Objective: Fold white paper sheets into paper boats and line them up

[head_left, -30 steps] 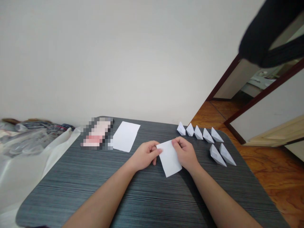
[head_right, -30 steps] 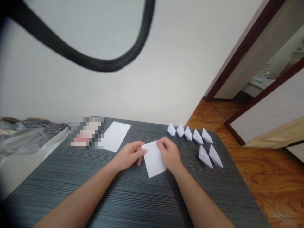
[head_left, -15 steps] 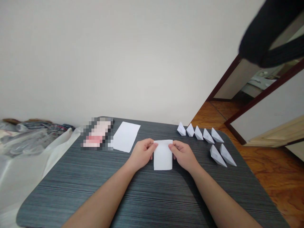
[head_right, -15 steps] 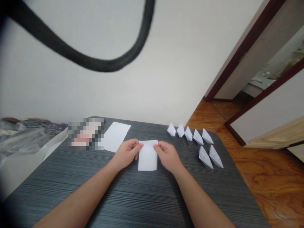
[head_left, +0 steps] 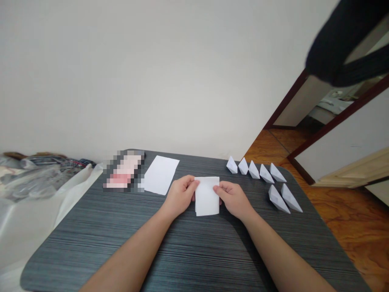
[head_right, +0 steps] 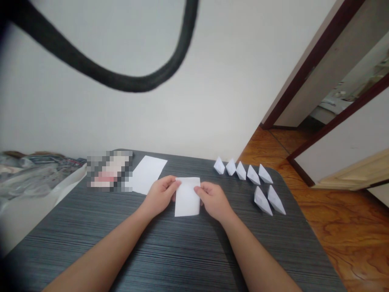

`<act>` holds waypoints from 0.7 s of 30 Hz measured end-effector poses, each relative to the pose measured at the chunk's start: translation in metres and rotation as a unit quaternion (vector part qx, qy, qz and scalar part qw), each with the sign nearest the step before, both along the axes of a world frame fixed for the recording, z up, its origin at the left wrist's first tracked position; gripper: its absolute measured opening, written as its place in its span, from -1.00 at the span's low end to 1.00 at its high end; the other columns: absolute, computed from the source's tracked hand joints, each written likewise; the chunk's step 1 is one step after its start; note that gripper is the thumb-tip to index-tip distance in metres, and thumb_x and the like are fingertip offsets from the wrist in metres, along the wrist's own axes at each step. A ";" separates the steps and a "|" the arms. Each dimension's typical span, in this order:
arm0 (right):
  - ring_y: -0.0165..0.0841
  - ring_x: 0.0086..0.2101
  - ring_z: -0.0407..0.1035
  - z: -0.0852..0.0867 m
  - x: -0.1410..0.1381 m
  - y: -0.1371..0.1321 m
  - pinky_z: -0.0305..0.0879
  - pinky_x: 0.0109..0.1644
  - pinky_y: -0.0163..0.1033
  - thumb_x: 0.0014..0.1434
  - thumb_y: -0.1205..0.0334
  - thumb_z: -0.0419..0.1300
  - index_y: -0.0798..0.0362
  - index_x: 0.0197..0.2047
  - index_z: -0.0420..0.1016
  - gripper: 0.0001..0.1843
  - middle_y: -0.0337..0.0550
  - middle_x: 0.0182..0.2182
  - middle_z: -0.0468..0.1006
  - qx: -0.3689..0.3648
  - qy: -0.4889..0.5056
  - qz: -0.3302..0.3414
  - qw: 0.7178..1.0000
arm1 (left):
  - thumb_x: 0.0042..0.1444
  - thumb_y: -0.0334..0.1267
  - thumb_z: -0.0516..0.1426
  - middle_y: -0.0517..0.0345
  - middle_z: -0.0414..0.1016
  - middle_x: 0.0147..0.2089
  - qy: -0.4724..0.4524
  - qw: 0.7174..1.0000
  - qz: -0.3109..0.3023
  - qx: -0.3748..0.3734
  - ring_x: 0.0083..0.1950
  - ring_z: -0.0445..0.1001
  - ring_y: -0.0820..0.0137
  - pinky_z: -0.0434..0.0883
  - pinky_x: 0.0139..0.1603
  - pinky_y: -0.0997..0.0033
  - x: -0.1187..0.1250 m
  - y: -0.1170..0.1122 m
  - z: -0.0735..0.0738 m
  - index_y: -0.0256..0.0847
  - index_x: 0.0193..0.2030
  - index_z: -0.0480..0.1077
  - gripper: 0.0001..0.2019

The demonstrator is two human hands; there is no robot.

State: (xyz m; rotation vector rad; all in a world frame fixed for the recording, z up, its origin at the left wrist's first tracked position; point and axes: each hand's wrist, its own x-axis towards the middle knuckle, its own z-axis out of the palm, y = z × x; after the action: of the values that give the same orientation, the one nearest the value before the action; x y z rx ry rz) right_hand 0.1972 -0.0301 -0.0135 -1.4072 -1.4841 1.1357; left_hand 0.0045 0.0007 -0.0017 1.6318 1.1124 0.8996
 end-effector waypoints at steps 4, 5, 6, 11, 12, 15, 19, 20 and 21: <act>-0.44 -0.59 0.25 -0.002 0.000 0.001 0.15 -0.52 -0.36 0.19 0.06 0.07 0.09 -0.49 0.37 -0.67 -0.28 -0.63 0.37 0.016 0.001 -0.032 0.999 | 0.16 -0.05 -0.02 0.28 0.29 -0.60 -0.040 0.997 -0.045 -0.052 -0.59 0.28 0.50 0.21 -0.55 0.52 0.002 -0.001 0.001 -0.23 -0.35 0.32 -0.72; -0.44 -0.59 0.25 -0.003 0.000 0.001 0.15 -0.52 -0.36 0.19 0.05 0.06 0.09 -0.49 0.37 -0.67 -0.28 -0.64 0.37 0.018 0.002 -0.040 0.999 | 0.15 -0.05 -0.02 0.28 0.29 -0.60 -0.031 0.997 -0.053 -0.052 -0.59 0.27 0.50 0.20 -0.56 0.52 0.002 -0.002 0.001 -0.23 -0.37 0.32 -0.71; -0.44 -0.59 0.25 -0.003 0.001 0.001 0.15 -0.52 -0.36 0.19 0.05 0.06 0.09 -0.49 0.37 -0.67 -0.28 -0.64 0.37 0.017 0.004 -0.044 0.999 | 0.15 -0.04 -0.02 0.28 0.29 -0.61 -0.016 0.997 -0.056 -0.045 -0.59 0.27 0.50 0.19 -0.56 0.52 0.002 -0.002 0.001 -0.23 -0.40 0.32 -0.70; -0.43 -0.61 0.29 -0.002 0.000 0.001 0.18 -0.50 -0.36 0.20 0.07 0.05 0.08 -0.47 0.37 -0.69 -0.29 -0.65 0.41 0.001 0.023 -0.003 1.000 | 0.14 -0.03 -0.01 0.28 0.27 -0.60 0.017 1.000 -0.006 -0.013 -0.57 0.24 0.50 0.15 -0.57 0.53 -0.001 0.000 -0.001 -0.24 -0.46 0.30 -0.67; -0.43 -0.61 0.29 -0.001 -0.001 0.001 0.19 -0.49 -0.36 0.19 0.07 0.05 0.08 -0.48 0.38 -0.68 -0.29 -0.66 0.41 -0.001 0.018 0.010 1.000 | 0.15 -0.03 -0.02 0.28 0.26 -0.60 0.014 1.000 0.002 -0.016 -0.57 0.24 0.50 0.15 -0.57 0.52 -0.002 0.000 -0.001 -0.23 -0.46 0.30 -0.67; -0.44 -0.63 0.29 -0.001 -0.001 0.000 0.18 -0.51 -0.36 0.19 0.08 0.06 0.09 -0.54 0.37 -0.65 -0.28 -0.68 0.41 -0.008 -0.008 0.027 1.000 | 0.15 -0.03 -0.03 0.28 0.26 -0.62 0.020 1.000 0.013 -0.013 -0.57 0.23 0.49 0.15 -0.56 0.52 -0.002 0.000 0.000 -0.23 -0.48 0.28 -0.67; -0.45 -0.64 0.29 0.002 -0.001 -0.001 0.19 -0.51 -0.37 0.20 0.07 0.04 0.08 -0.56 0.35 -0.63 -0.28 -0.70 0.42 -0.012 -0.010 0.023 1.000 | 0.14 -0.04 -0.03 0.25 0.28 -0.59 0.049 0.998 0.037 0.019 -0.53 0.23 0.47 0.13 -0.53 0.51 -0.001 0.000 0.000 -0.23 -0.51 0.28 -0.66; -0.45 -0.64 0.30 0.003 -0.002 -0.002 0.20 -0.50 -0.37 0.19 0.07 0.04 0.09 -0.54 0.37 -0.64 -0.27 -0.68 0.44 -0.016 -0.001 0.031 0.999 | 0.14 -0.04 -0.03 0.25 0.28 -0.59 0.050 0.997 0.044 0.024 -0.52 0.23 0.47 0.13 -0.53 0.51 -0.001 0.001 -0.001 -0.23 -0.51 0.28 -0.66; -0.45 -0.63 0.31 0.004 -0.002 -0.002 0.21 -0.50 -0.36 0.19 0.07 0.05 0.09 -0.51 0.39 -0.66 -0.25 -0.64 0.48 -0.023 0.010 0.044 0.999 | 0.14 -0.04 -0.03 0.25 0.27 -0.59 0.049 0.997 0.051 0.026 -0.52 0.22 0.47 0.13 -0.53 0.51 -0.001 0.001 -0.001 -0.23 -0.51 0.28 -0.66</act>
State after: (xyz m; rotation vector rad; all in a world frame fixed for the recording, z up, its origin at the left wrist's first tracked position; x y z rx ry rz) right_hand 0.1952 -0.0325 -0.0094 -1.3690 -1.5261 1.2422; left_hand 0.0039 0.0016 -0.0025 1.6897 1.2586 0.9292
